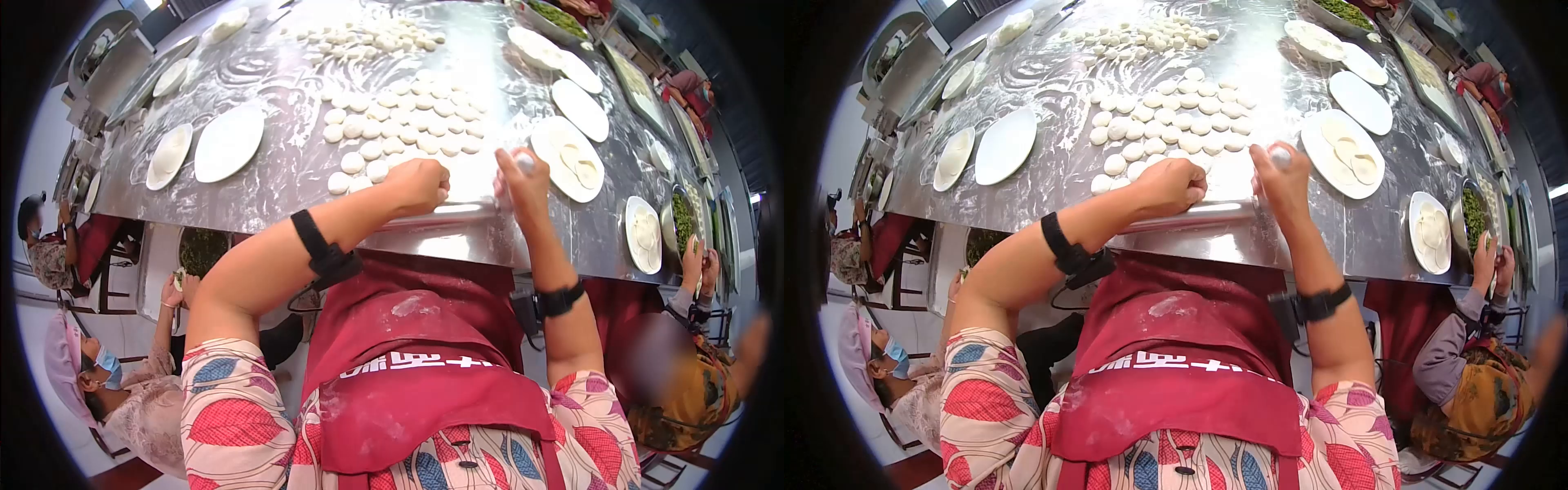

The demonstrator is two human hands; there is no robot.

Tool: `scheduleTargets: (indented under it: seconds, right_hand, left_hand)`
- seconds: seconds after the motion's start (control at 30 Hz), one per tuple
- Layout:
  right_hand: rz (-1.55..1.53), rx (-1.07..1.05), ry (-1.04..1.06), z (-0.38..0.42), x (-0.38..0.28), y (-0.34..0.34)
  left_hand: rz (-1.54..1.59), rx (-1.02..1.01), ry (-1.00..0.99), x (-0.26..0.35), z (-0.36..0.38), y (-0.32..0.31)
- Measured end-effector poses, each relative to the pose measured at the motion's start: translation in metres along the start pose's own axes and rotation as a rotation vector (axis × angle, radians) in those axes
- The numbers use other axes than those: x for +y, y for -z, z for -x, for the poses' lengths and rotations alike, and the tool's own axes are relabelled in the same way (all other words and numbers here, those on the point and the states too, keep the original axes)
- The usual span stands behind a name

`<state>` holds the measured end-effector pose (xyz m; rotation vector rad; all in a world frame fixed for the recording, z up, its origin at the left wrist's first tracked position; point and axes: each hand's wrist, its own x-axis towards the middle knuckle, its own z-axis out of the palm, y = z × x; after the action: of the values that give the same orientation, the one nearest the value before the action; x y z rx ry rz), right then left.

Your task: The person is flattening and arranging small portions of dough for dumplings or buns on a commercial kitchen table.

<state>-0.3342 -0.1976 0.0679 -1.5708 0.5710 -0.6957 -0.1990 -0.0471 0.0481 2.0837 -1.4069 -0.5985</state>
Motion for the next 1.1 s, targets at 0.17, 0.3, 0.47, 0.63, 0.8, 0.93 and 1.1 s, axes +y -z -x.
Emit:
scheduleTargets:
  seconds: [0.17,0.3,0.47,0.63,0.8,0.93,1.1]
  right_hand:
    - [-0.008,-0.143,-0.085,0.026,-0.004,0.02]
    - [-0.006,-0.171,-0.032,0.049,0.004,0.028]
    - [0.072,-0.037,-0.014,-0.015,-0.001,-0.009]
    - [-0.013,-0.048,-0.04,0.056,0.0,0.021]
    - [0.095,0.029,0.009,0.005,0.003,0.001]
    - [0.109,0.015,0.044,-0.011,0.004,-0.003]
    - [-0.059,0.004,0.025,0.066,0.003,0.019]
  left_hand:
    - [0.078,-0.141,-0.067,-0.021,-0.013,0.001]
    - [0.172,-0.191,0.034,-0.015,0.002,0.008]
    - [0.066,-0.172,-0.018,-0.003,-0.015,0.004]
    - [0.109,-0.151,-0.003,-0.01,-0.003,0.007]
    - [0.079,-0.124,-0.01,-0.006,-0.006,0.004]
    - [0.076,-0.099,-0.031,-0.004,-0.015,0.001]
    - [0.19,-0.063,0.066,-0.011,0.003,-0.002]
